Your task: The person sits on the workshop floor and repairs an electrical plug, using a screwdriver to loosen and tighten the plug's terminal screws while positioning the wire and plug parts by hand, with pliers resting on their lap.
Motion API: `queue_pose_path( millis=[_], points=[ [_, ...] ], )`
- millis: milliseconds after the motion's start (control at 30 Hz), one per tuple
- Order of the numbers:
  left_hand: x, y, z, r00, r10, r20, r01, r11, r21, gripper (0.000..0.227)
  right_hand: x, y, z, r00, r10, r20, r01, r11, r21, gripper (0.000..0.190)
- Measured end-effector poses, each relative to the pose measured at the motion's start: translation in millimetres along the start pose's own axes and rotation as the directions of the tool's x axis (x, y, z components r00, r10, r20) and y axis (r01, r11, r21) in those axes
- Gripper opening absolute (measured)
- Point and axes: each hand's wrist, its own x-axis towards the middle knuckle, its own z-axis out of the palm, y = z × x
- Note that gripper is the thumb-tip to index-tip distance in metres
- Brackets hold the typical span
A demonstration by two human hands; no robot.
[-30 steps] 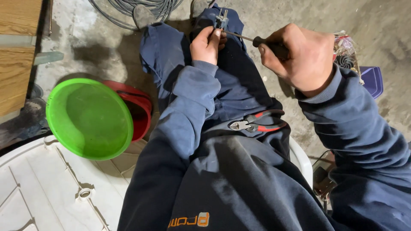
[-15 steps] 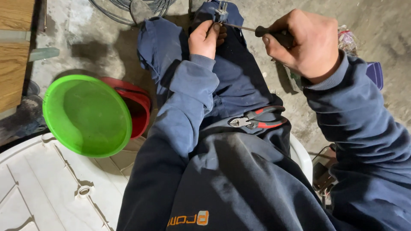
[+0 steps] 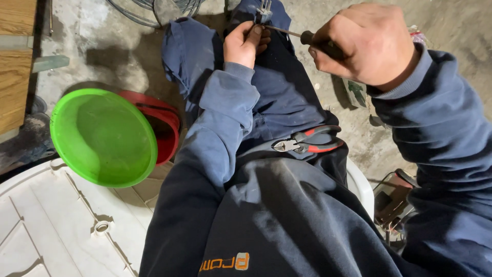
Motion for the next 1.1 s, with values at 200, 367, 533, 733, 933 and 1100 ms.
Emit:
queue_pose_path(
  millis=[200, 367, 533, 733, 933, 1100],
  points=[
    [-2.7, 2.6, -0.6, 1.000, 0.013, 0.026, -0.014, 1.000, 0.015, 0.022, 10.5, 2.3, -1.5, 0.995, -0.083, 0.052, 0.084, 0.996, -0.001, 0.021],
    [-2.4, -2.0, -1.1, 1.000, 0.012, 0.000, -0.012, 1.000, -0.012, 0.022, 27.4, -3.7, -6.2, 0.982, -0.167, 0.089, 0.169, 0.985, -0.020, 0.023],
    [-2.8, -1.2, -3.6, 0.999, -0.044, -0.023, 0.043, 0.999, -0.033, 0.024, 35.0, -5.9, -6.7, 0.977, -0.151, 0.153, 0.160, 0.986, -0.047, 0.025],
    [8.4, -19.3, -11.6, 0.996, -0.092, -0.002, 0.092, 0.991, -0.099, 0.024, 43.7, -7.3, -1.4, 0.960, -0.224, 0.170, 0.230, 0.973, -0.012, 0.028],
    [9.6, -21.6, -12.5, 0.992, -0.121, -0.024, 0.117, 0.984, -0.132, 0.022, 45.8, -9.6, 5.5, 0.962, -0.243, 0.124, 0.242, 0.970, 0.019, 0.028],
    [6.5, -11.8, -9.6, 0.991, -0.127, -0.031, 0.122, 0.984, -0.130, 0.021, 39.6, -8.4, 12.4, 0.968, -0.204, 0.149, 0.196, 0.978, 0.066, 0.027]
  ],
)
